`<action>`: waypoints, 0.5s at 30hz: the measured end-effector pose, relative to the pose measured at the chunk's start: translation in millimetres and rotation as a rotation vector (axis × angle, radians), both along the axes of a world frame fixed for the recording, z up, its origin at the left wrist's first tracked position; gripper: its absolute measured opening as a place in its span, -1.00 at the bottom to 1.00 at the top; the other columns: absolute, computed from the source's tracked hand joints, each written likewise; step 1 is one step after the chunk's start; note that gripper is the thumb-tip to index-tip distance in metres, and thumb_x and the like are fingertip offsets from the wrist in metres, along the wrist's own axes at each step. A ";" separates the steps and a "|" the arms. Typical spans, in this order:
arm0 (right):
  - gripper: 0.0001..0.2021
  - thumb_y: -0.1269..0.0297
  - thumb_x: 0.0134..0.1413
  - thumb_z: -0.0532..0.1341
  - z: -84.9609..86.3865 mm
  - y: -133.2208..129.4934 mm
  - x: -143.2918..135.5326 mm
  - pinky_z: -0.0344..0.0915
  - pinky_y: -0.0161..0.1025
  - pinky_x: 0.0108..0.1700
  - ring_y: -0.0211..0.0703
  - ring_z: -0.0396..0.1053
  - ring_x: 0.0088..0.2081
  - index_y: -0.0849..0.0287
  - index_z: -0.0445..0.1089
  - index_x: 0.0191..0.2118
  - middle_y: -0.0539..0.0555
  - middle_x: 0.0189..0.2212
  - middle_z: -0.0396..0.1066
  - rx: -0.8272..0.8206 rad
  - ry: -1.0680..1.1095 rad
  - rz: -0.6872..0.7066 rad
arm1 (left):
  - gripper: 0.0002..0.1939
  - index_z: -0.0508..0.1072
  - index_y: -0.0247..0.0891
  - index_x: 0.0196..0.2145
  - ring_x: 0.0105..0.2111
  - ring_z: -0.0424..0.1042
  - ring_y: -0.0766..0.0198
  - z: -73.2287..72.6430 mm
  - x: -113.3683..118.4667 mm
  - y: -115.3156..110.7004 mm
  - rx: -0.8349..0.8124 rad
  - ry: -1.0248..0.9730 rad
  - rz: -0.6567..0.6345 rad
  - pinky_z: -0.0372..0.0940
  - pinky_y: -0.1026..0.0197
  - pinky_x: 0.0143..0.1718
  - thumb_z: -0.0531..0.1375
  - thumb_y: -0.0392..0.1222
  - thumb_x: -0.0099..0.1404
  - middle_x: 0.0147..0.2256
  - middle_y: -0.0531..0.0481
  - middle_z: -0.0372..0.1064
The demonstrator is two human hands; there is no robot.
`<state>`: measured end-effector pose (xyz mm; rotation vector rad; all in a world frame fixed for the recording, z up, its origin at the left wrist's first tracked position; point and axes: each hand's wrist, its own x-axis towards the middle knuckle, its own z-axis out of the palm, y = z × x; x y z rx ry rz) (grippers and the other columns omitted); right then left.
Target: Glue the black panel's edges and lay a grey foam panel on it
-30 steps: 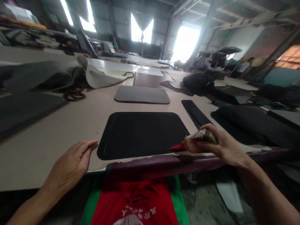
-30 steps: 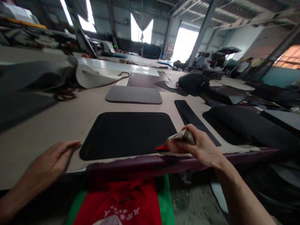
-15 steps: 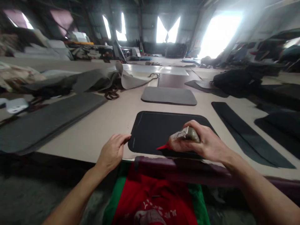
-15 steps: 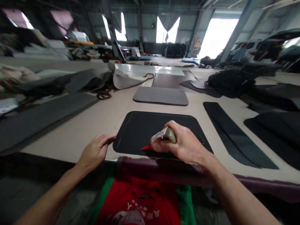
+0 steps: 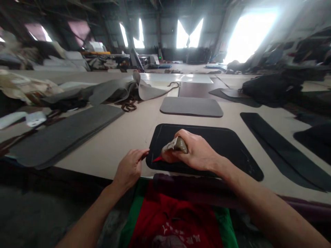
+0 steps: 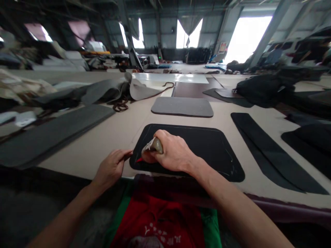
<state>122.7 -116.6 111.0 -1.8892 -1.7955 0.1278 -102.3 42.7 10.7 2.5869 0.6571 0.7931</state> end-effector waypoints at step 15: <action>-0.74 0.20 -0.01 0.32 8.2 -100.7 87.3 0.11 -0.27 -0.37 -0.19 0.25 -0.39 0.08 0.32 -0.19 -0.10 -0.44 0.32 -0.044 0.339 -0.328 | -0.65 0.42 0.02 0.03 -0.08 0.45 0.10 -5.3 -2.1 5.1 0.183 -0.036 0.047 0.44 -0.03 -0.02 -0.06 -0.14 0.43 -0.09 0.05 0.47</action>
